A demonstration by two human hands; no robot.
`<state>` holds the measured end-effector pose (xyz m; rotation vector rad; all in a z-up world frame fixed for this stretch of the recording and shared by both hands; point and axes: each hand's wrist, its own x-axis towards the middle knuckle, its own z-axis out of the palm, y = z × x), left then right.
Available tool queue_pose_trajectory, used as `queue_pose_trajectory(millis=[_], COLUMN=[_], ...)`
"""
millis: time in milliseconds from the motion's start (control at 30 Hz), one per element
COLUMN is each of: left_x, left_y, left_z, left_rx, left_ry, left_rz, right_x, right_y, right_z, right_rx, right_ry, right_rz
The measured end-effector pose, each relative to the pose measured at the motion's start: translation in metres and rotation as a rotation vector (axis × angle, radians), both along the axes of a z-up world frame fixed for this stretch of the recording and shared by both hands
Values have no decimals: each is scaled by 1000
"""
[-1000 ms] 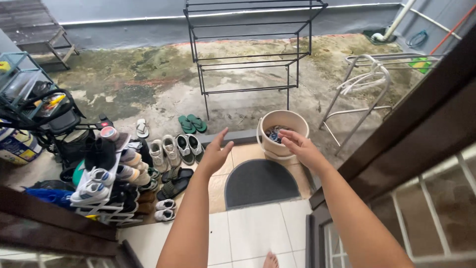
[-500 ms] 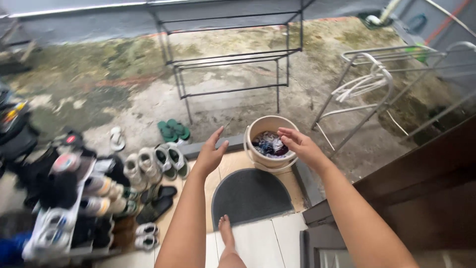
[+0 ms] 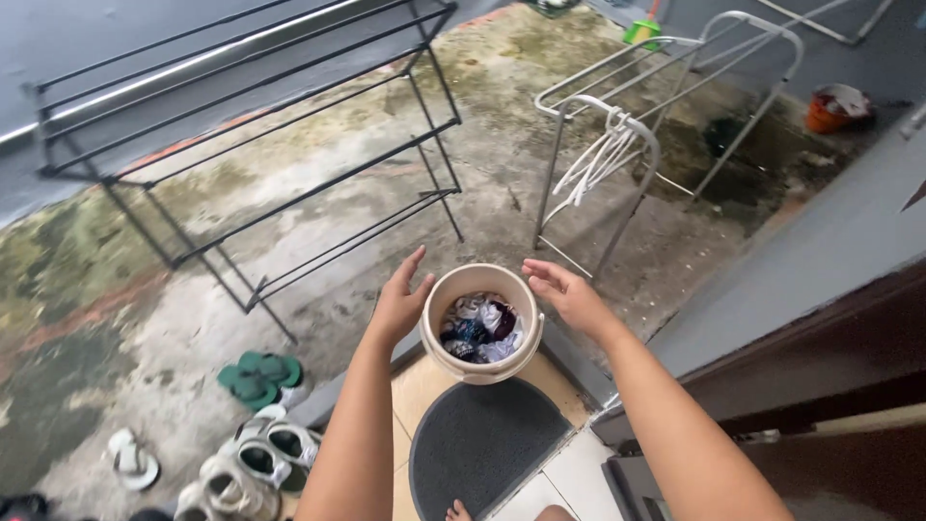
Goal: The recorder takes wet clothes from a bucket, wrings them out, and hangs them on a drying rack.
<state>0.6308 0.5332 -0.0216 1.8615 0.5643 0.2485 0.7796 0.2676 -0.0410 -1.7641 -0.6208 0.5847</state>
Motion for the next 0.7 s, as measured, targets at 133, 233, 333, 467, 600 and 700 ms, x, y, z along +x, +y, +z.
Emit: queue_pose_trajectory(millis=[133,233,333,467,600,700], left_x=[60,80,104,129,155,177], left_y=[23,25,43,65,85,101], left_z=[-57,-66,-77,-76,-85,-124], left_rx=[132,84,135,101,59,119], left_ry=[-220,-178,-166,-125,-113,-119], left_rz=[-114,-115,-116,-73,-61,-86], right_x=[42,78,111,141,160,176], right_y=[9,17,35,62,90,111], right_z=[-22,-44,-51,-56,-71,-106], right_rx=[53,92,104,30,-30,-3], right_ry=[63,34,30,48,59,121], right_rz=[-10,50,48,76,95,93])
